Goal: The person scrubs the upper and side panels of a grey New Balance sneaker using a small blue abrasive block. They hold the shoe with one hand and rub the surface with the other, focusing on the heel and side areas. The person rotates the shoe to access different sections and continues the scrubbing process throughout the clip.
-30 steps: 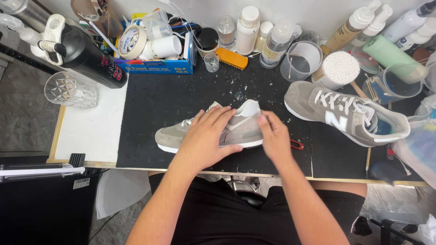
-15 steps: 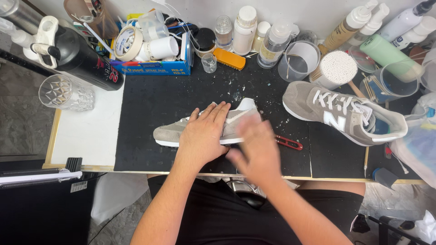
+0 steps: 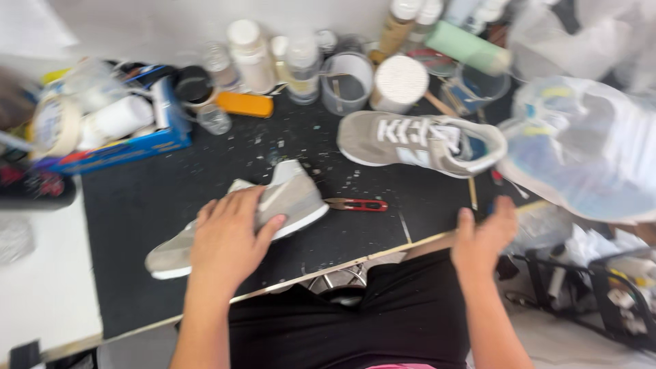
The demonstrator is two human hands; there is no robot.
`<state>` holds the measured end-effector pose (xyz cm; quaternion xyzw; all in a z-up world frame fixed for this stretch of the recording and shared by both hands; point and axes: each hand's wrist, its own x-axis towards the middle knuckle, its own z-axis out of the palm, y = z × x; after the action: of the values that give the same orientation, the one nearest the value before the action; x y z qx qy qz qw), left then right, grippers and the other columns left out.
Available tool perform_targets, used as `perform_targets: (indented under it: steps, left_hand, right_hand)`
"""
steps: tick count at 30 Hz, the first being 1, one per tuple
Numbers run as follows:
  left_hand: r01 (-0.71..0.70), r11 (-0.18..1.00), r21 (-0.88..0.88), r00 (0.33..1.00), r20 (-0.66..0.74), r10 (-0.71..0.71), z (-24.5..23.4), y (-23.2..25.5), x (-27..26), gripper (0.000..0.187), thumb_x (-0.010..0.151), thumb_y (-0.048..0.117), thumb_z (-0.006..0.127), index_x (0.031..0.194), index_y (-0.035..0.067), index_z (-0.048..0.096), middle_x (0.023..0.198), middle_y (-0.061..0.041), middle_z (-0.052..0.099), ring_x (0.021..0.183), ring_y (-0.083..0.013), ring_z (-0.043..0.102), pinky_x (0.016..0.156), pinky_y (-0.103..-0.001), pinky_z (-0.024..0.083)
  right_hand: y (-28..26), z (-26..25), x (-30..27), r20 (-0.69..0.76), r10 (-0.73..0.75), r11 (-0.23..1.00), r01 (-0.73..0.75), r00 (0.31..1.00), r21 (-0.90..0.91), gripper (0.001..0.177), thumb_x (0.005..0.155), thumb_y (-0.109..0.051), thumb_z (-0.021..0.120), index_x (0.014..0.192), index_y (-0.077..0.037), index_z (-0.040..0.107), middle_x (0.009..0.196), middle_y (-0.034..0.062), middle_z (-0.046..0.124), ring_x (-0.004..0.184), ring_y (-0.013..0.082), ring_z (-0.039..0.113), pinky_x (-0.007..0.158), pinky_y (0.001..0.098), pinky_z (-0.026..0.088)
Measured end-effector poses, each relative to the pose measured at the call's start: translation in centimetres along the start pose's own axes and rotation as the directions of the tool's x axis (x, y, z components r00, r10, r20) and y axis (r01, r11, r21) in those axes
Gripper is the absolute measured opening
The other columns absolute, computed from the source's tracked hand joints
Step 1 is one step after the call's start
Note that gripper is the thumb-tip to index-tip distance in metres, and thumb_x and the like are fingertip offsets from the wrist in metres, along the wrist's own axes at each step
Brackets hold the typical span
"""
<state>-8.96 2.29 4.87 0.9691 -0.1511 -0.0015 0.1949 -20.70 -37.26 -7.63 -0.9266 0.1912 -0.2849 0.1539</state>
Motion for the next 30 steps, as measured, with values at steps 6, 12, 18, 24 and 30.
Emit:
perform_targets:
  steps: [6, 12, 18, 24, 30]
  left_hand:
    - [0.242, 0.923, 0.3, 0.929, 0.202, -0.31, 1.5, 3.0, 3.0, 0.064, 0.098, 0.069, 0.054, 0.108, 0.007, 0.067, 0.101, -0.016, 0.075, 0.094, -0.0333, 0.072, 0.093, -0.046, 0.054]
    - [0.118, 0.991, 0.064, 0.993, -0.017, -0.117, 3.3, 3.0, 2.8, 0.055, 0.104, 0.05, 0.054, 0.126, 0.0, 0.061, 0.128, -0.022, 0.066, 0.116, -0.0382, 0.064, 0.098, -0.046, 0.053]
    - [-0.347, 0.922, 0.174, 0.932, -0.049, 0.36, 3.3, 4.0, 1.8, 0.087, 0.077, 0.049, 0.076, 0.144, 0.0, 0.05, 0.155, -0.016, 0.043, 0.146, -0.0337, 0.039, 0.114, -0.052, 0.033]
    - [-0.375, 0.923, 0.092, 0.925, -0.03, 0.379, 3.4, 3.1, 1.1, 0.063, 0.074, 0.031, 0.08, 0.129, 0.004, 0.065, 0.136, -0.011, 0.064, 0.134, -0.0274, 0.054, 0.113, -0.044, 0.039]
    - [-0.488, 0.872, 0.032, 0.868, -0.089, 0.488, 3.5, 2.3, -0.3, 0.047, 0.075, 0.029, 0.08, 0.114, 0.006, 0.073, 0.125, -0.012, 0.071, 0.123, -0.0272, 0.063, 0.108, -0.043, 0.045]
  right_hand:
    - [0.9, -0.1, -1.1, -0.023, 0.008, 0.994, -0.005, 1.0, 0.105, 0.04, 0.1, -0.003, 0.056, 0.139, 0.007, 0.057, 0.15, 0.0218, 0.055, 0.14, 0.0418, 0.046, 0.12, 0.0504, 0.034]
    - [1.2, -1.8, 0.5, -0.067, -0.087, 0.986, 0.095, 0.994, 0.134, 0.019, 0.103, -0.003, 0.063, 0.118, 0.003, 0.071, 0.131, 0.0142, 0.07, 0.125, 0.0335, 0.061, 0.111, 0.0428, 0.046]
    - [0.8, -3.2, 2.1, -0.161, -0.147, 0.982, 0.164, 0.976, 0.098, 0.015, 0.101, -0.002, 0.066, 0.113, 0.001, 0.074, 0.118, 0.0111, 0.075, 0.123, 0.0313, 0.065, 0.107, 0.0422, 0.048]
    - [-1.3, -2.5, 3.9, -0.212, -0.118, 0.965, 0.163, 0.97, 0.207, 0.011, 0.102, -0.002, 0.066, 0.11, 0.0, 0.073, 0.11, 0.0129, 0.075, 0.104, 0.0307, 0.072, 0.093, 0.0393, 0.055]
    - [-6.7, 1.1, 3.3, -0.023, -0.196, 0.775, 0.17, 0.98, 0.608, 0.009, 0.102, -0.006, 0.062, 0.104, -0.002, 0.07, 0.098, 0.0105, 0.077, 0.087, 0.0211, 0.075, 0.079, 0.0336, 0.06]
